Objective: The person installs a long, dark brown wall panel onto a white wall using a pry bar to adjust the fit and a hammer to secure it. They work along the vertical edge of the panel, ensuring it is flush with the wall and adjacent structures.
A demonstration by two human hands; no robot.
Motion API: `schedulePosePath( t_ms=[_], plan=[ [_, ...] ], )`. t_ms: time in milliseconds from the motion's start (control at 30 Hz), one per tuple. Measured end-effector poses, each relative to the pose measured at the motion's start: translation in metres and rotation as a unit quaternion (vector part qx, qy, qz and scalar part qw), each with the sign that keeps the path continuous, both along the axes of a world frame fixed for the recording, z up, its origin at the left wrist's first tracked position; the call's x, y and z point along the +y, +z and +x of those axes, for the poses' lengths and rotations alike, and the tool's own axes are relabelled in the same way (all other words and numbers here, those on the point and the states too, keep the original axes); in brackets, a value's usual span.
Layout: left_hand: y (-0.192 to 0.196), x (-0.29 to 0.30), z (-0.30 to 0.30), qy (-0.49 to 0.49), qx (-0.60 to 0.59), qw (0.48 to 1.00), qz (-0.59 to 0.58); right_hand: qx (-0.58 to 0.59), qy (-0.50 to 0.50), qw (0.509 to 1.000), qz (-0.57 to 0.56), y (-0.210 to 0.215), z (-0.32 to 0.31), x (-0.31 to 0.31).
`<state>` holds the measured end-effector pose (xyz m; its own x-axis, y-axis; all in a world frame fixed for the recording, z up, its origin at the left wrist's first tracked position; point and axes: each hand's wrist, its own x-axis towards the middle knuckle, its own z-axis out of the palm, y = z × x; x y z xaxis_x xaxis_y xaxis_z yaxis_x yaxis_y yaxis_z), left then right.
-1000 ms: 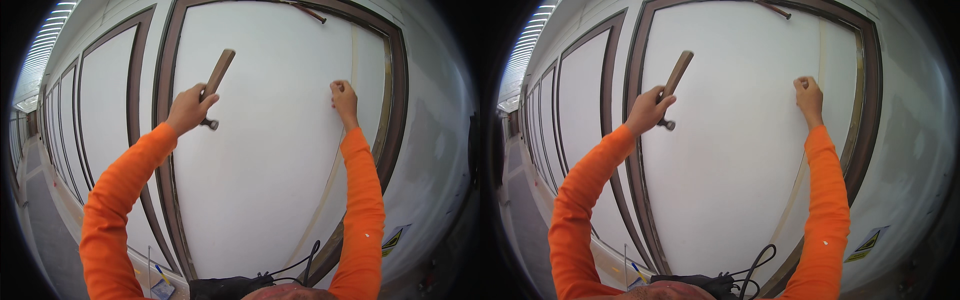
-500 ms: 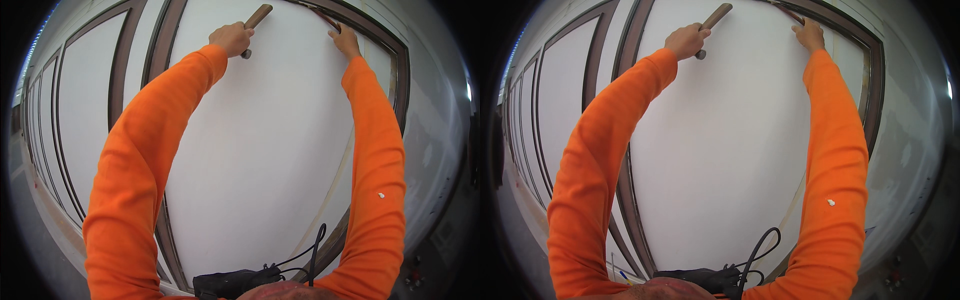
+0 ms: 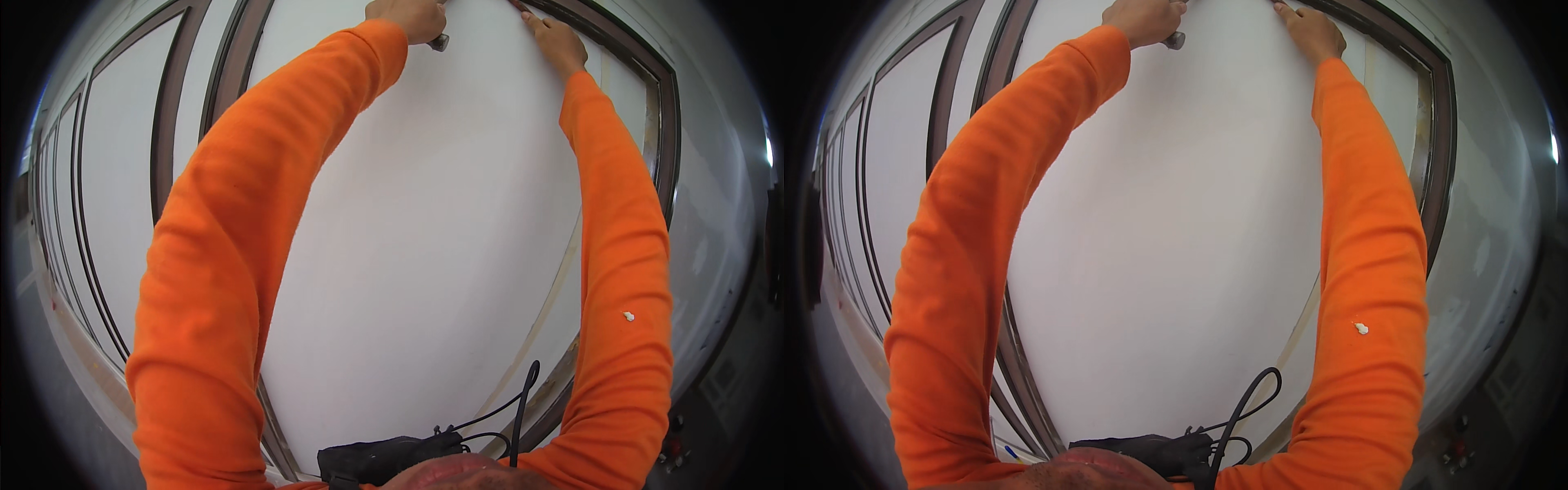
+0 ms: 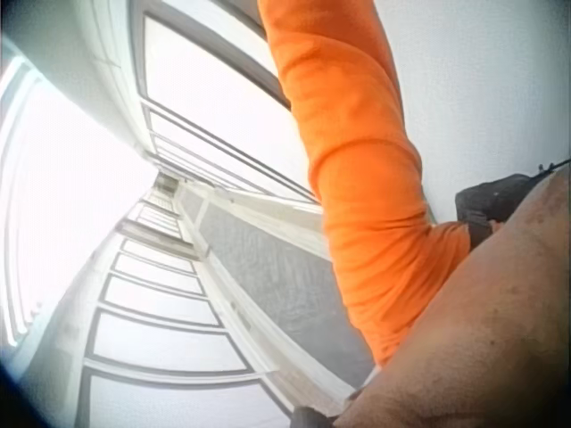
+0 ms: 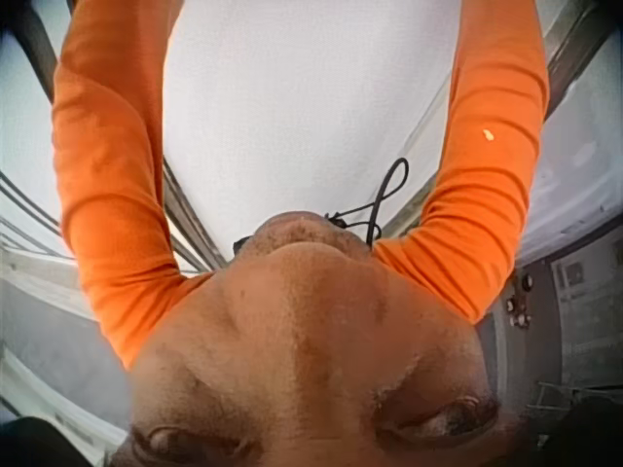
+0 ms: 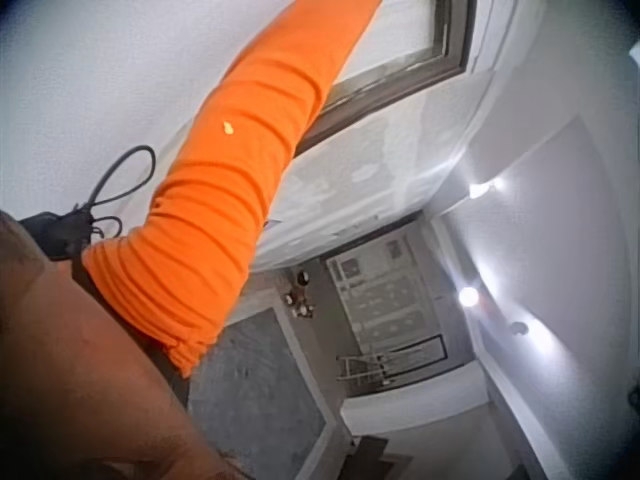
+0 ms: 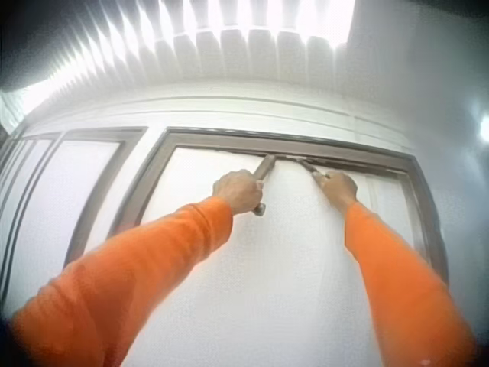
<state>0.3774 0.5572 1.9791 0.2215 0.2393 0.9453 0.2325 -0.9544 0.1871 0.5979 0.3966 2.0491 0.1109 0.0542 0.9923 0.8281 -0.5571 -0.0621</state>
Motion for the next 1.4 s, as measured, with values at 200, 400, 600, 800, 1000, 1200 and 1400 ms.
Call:
schedulePosePath(
  t_ms=[200, 400, 600, 800, 1000, 1200, 1400],
  plan=[
    [-0.012, 0.003, 0.019, -0.062, -0.044, 0.995, -0.065, 0.076, 0.141, 0.986, 0.035, -0.011, -0.010, 0.030],
    [0.010, -0.003, 0.049, -0.288, -0.043, 0.943, -0.158, 0.060, 0.092, 0.994, 0.021, -0.006, -0.020, 0.036],
    [-0.012, -0.025, 0.049, -0.175, -0.049, 0.976, -0.117, 0.091, 0.311, 0.945, 0.054, -0.003, -0.003, 0.032],
    [-0.004, -0.018, 0.029, -0.073, -0.017, 0.997, -0.029, 0.103, 0.418, 0.899, 0.087, -0.002, 0.003, 0.033],
    [0.050, -0.026, 0.018, 0.059, 0.046, 0.994, 0.074, 0.148, 0.576, 0.790, 0.146, -0.021, -0.014, 0.034],
    [0.086, -0.060, 0.007, 0.052, 0.146, 0.986, 0.063, 0.159, 0.596, 0.774, 0.142, -0.026, -0.006, 0.008],
    [0.094, -0.050, 0.013, 0.330, 0.158, 0.847, 0.386, 0.120, 0.616, 0.763, 0.153, -0.029, -0.020, -0.005]
  ],
)
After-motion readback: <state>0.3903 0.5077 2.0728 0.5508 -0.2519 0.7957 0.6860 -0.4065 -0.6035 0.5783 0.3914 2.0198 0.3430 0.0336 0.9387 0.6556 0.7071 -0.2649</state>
